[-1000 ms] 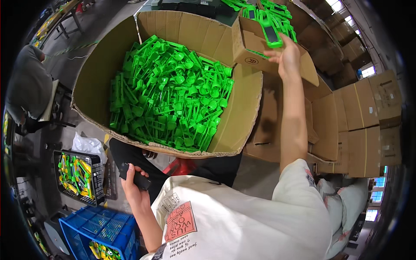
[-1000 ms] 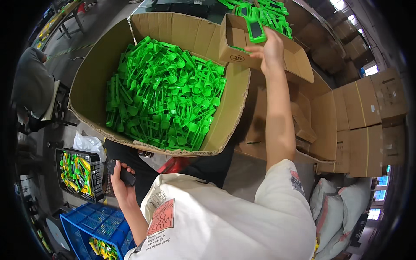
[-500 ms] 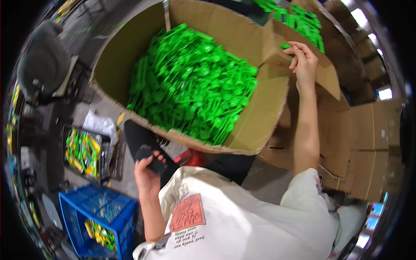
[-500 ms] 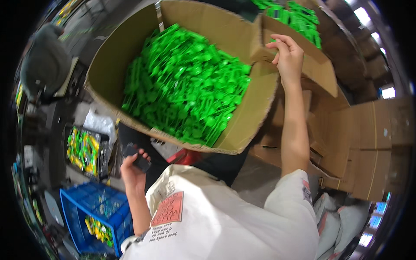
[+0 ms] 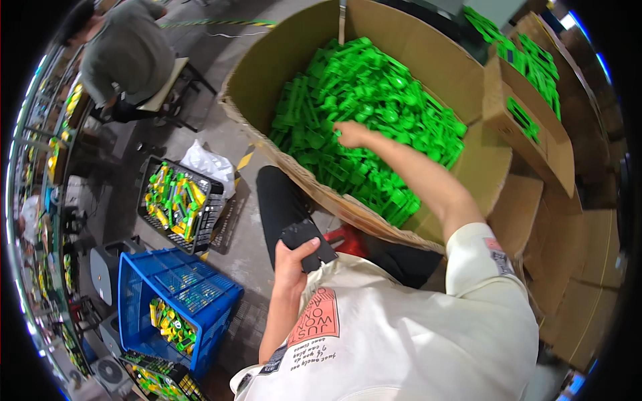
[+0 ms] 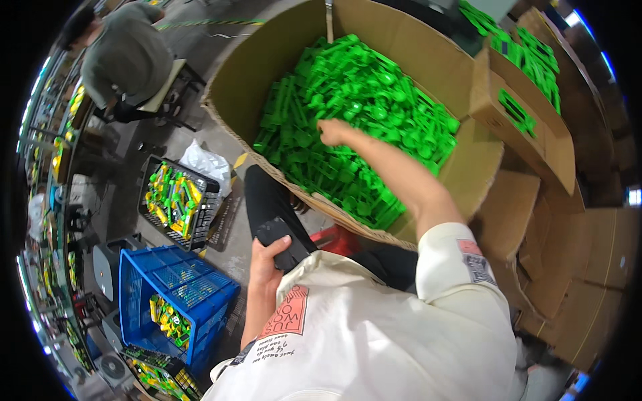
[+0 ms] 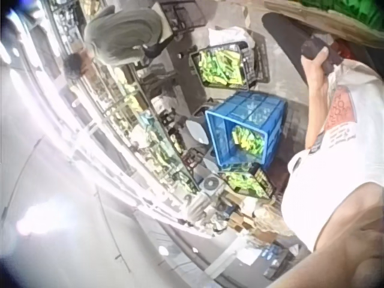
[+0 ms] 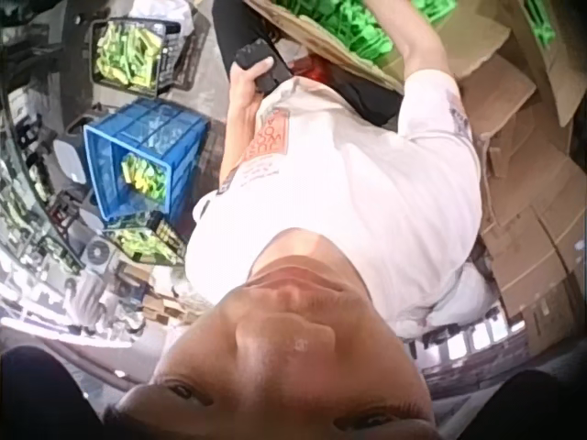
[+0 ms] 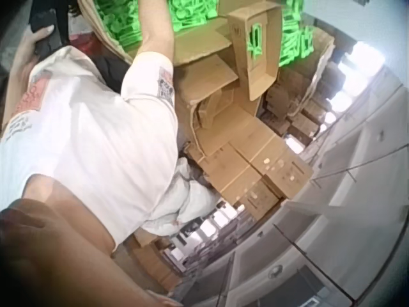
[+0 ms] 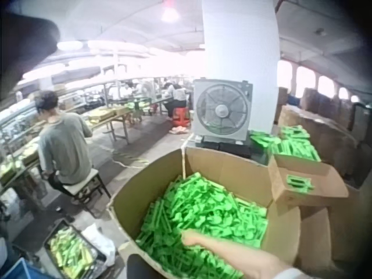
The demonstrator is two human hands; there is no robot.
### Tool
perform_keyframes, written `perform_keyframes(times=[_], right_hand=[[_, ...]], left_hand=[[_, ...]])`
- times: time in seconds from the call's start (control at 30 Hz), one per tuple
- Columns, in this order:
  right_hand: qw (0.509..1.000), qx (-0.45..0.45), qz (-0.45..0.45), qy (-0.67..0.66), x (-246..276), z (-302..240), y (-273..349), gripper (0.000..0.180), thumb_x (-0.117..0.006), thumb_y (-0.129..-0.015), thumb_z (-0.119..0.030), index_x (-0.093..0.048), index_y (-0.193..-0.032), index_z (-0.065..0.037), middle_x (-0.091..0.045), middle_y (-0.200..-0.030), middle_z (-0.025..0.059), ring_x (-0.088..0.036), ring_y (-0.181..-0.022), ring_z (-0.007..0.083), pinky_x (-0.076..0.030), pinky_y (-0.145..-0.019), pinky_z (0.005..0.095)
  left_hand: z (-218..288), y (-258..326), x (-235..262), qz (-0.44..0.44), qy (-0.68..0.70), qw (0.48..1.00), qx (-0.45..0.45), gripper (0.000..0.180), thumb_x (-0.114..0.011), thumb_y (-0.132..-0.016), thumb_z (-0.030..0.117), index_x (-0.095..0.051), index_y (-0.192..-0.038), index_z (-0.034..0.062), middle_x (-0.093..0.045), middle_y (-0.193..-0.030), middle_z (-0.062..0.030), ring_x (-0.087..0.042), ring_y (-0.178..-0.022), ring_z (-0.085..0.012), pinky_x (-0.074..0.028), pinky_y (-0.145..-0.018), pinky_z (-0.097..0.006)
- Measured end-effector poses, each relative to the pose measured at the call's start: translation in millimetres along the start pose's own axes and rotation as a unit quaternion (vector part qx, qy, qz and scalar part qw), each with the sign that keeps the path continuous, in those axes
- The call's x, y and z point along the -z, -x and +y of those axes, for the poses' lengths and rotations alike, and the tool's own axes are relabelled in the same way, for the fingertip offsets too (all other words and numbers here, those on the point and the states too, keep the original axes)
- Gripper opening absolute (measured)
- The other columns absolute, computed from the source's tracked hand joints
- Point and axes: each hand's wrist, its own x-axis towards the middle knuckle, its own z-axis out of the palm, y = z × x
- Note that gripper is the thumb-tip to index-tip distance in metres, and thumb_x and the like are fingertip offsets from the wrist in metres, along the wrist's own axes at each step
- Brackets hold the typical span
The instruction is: The person assembles plastic casings by taking green casing pieces from a box, inserting black panels into them by hand, and placing the assembled pieces into another box.
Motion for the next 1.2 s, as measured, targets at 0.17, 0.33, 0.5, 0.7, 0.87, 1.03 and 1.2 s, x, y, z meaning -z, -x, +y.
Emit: perform_keyframes(times=[0.17,0.33,0.5,0.7,0.87,1.03,1.2], right_hand=[[0.988,0.076,0.11,-0.076,-150,52,-81,0.029,-0.05,-0.08,-0.015,-0.061,-0.099,0.004,-0.061,-0.103,0.0268,-0.057,-0.097,0.0429,-0.048,-0.082,0.0485],[0.975,0.027,0.134,-0.178,-193,117,-121,0.022,-0.055,-0.076,-0.014,-0.066,-0.088,0.0,-0.063,-0.088,0.0258,-0.06,-0.084,0.0424,-0.049,-0.073,0.0484],[0.979,0.08,0.141,-0.125,-168,99,-114,0.026,-0.057,-0.076,-0.022,-0.066,-0.075,0.002,-0.06,-0.071,0.0279,-0.061,-0.067,0.0423,-0.046,-0.061,0.0465],[0.961,0.038,-0.099,-0.254,-6,-2,12,0.03,-0.061,-0.082,-0.024,-0.061,-0.071,0.004,-0.064,-0.066,0.0138,-0.061,-0.055,0.0258,-0.052,-0.056,0.0362],[0.844,-0.108,-0.009,-0.525,86,-34,110,0.036,-0.055,-0.09,-0.03,-0.052,-0.106,0.002,-0.063,-0.087,0.0146,-0.062,-0.07,0.0212,-0.054,-0.061,0.0299],[0.795,-0.111,0.046,-0.595,111,-109,218,0.063,-0.062,-0.082,0.007,-0.031,-0.136,0.01,-0.05,-0.122,0.0223,-0.058,-0.099,0.0286,-0.048,-0.087,0.0382],[0.896,-0.023,0.043,-0.442,91,-169,280,0.059,-0.065,-0.08,0.007,-0.039,-0.133,0.006,-0.059,-0.109,0.0134,-0.058,-0.093,0.0215,-0.05,-0.08,0.0306]], left_hand=[[-2,-17,19,-0.015,0.025,0.999,0.024,0.022,-0.07,-0.072,-0.003,-0.062,-0.093,0.0015,-0.064,-0.082,-0.0055,-0.063,-0.072,-0.016,-0.054,-0.068,-0.032],[6,-16,36,-0.004,0.024,1.0,-0.012,0.026,-0.071,-0.073,-0.002,-0.063,-0.097,0.0026,-0.064,-0.086,-0.003,-0.061,-0.076,-0.0132,-0.05,-0.071,-0.028],[4,-21,45,0.012,0.013,0.999,-0.033,0.028,-0.072,-0.075,0.002,-0.063,-0.101,0.0038,-0.063,-0.093,-0.0024,-0.06,-0.083,-0.0116,-0.049,-0.077,-0.028],[12,-23,37,-0.022,0.035,0.998,-0.049,0.029,-0.071,-0.075,0.003,-0.064,-0.104,0.0048,-0.063,-0.094,-0.0012,-0.058,-0.085,-0.0109,-0.049,-0.078,-0.027],[17,-27,13,-0.023,0.042,0.994,-0.102,0.035,-0.075,-0.073,0.004,-0.06,-0.104,0.0047,-0.062,-0.093,-0.0015,-0.058,-0.086,-0.0115,-0.049,-0.079,-0.028],[12,-28,-28,-0.036,0.047,0.986,-0.155,0.041,-0.079,-0.069,0.01,-0.056,-0.103,0.0054,-0.06,-0.093,-0.0015,-0.056,-0.086,-0.0122,-0.047,-0.076,-0.028],[0,-10,-55,-0.069,0.063,0.976,-0.199,0.041,-0.077,-0.067,0.008,-0.056,-0.103,0.0053,-0.06,-0.091,-0.0025,-0.056,-0.086,-0.0127,-0.045,-0.079,-0.028]])
